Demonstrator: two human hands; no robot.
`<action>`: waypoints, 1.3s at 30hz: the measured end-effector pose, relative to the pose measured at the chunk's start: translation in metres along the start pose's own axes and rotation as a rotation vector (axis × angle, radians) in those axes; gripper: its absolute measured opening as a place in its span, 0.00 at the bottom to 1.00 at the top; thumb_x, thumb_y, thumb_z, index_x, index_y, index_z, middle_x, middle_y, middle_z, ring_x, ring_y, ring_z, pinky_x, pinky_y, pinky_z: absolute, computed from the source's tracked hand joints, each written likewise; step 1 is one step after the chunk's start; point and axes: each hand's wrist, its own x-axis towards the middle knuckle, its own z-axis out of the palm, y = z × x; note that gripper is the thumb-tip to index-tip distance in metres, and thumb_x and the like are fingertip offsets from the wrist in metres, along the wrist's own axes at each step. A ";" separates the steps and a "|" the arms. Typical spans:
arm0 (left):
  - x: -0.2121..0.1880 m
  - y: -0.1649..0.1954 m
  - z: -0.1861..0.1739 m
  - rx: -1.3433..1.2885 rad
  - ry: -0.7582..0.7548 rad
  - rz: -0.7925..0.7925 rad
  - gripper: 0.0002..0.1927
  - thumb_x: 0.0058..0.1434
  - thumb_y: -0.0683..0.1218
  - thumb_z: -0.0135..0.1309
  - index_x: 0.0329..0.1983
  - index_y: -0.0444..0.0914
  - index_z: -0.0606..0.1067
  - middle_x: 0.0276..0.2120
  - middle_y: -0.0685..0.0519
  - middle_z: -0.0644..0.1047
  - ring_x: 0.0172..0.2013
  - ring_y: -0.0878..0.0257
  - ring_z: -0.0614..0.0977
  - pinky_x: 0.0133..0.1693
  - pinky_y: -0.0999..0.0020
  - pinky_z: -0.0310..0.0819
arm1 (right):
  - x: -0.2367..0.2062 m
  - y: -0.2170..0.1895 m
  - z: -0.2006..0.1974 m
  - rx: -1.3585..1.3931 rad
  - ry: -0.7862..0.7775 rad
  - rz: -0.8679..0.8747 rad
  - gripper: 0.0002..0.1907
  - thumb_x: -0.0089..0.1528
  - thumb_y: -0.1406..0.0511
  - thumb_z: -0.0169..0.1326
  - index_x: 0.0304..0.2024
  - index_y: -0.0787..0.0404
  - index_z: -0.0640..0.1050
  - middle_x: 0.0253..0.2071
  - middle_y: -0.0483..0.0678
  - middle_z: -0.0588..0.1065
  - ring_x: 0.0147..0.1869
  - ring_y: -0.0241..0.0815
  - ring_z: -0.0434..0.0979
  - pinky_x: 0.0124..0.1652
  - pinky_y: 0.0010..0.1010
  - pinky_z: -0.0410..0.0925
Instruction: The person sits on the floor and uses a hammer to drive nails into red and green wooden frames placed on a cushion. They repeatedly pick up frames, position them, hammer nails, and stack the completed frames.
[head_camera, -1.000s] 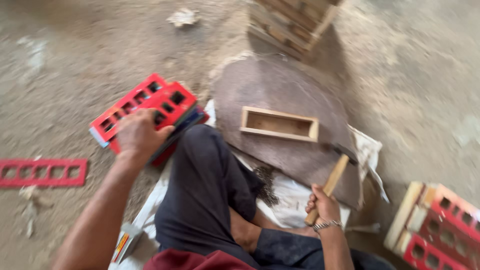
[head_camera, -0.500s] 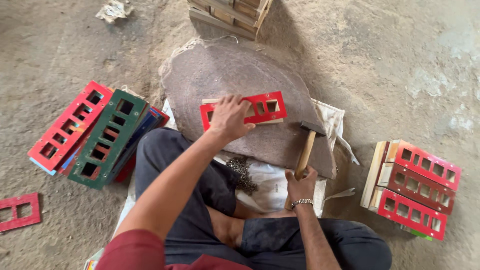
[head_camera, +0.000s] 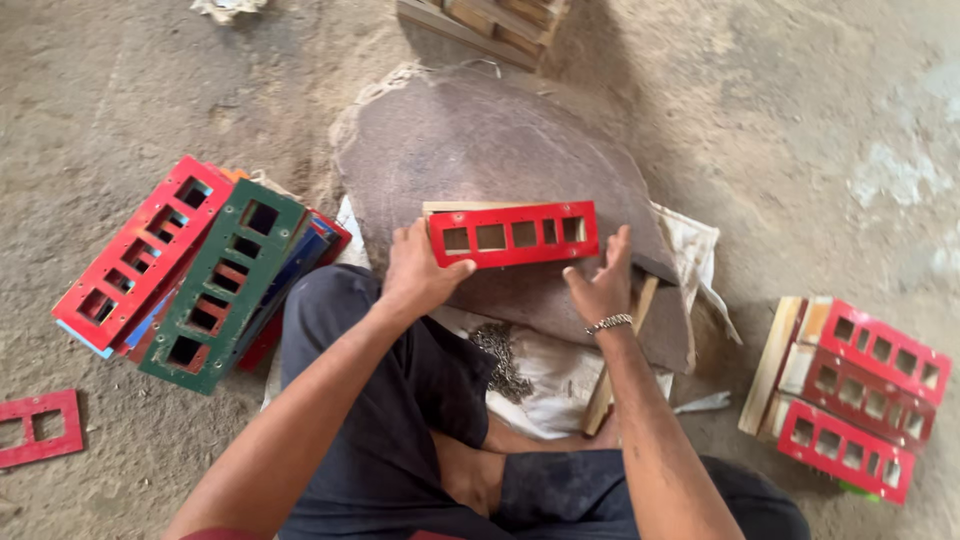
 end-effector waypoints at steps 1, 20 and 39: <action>0.002 0.002 0.002 0.006 -0.009 -0.015 0.46 0.52 0.56 0.70 0.67 0.33 0.62 0.60 0.37 0.68 0.66 0.41 0.65 0.66 0.50 0.62 | 0.002 -0.002 0.006 -0.089 -0.023 -0.013 0.60 0.52 0.65 0.63 0.77 0.65 0.41 0.76 0.68 0.50 0.79 0.60 0.53 0.69 0.48 0.57; 0.059 -0.007 -0.054 0.446 -0.288 0.546 0.59 0.36 0.37 0.68 0.70 0.24 0.49 0.65 0.30 0.58 0.58 0.37 0.74 0.55 0.57 0.74 | -0.006 -0.107 -0.023 -0.724 -0.404 -0.225 0.65 0.45 0.71 0.71 0.75 0.50 0.44 0.75 0.60 0.50 0.72 0.64 0.60 0.62 0.47 0.63; 0.043 -0.014 -0.033 0.112 -0.153 0.105 0.41 0.42 0.50 0.75 0.55 0.30 0.69 0.55 0.35 0.70 0.57 0.41 0.74 0.59 0.55 0.71 | 0.004 -0.050 -0.025 -0.137 -0.288 0.083 0.75 0.41 0.67 0.72 0.76 0.60 0.34 0.71 0.65 0.62 0.70 0.56 0.70 0.64 0.40 0.67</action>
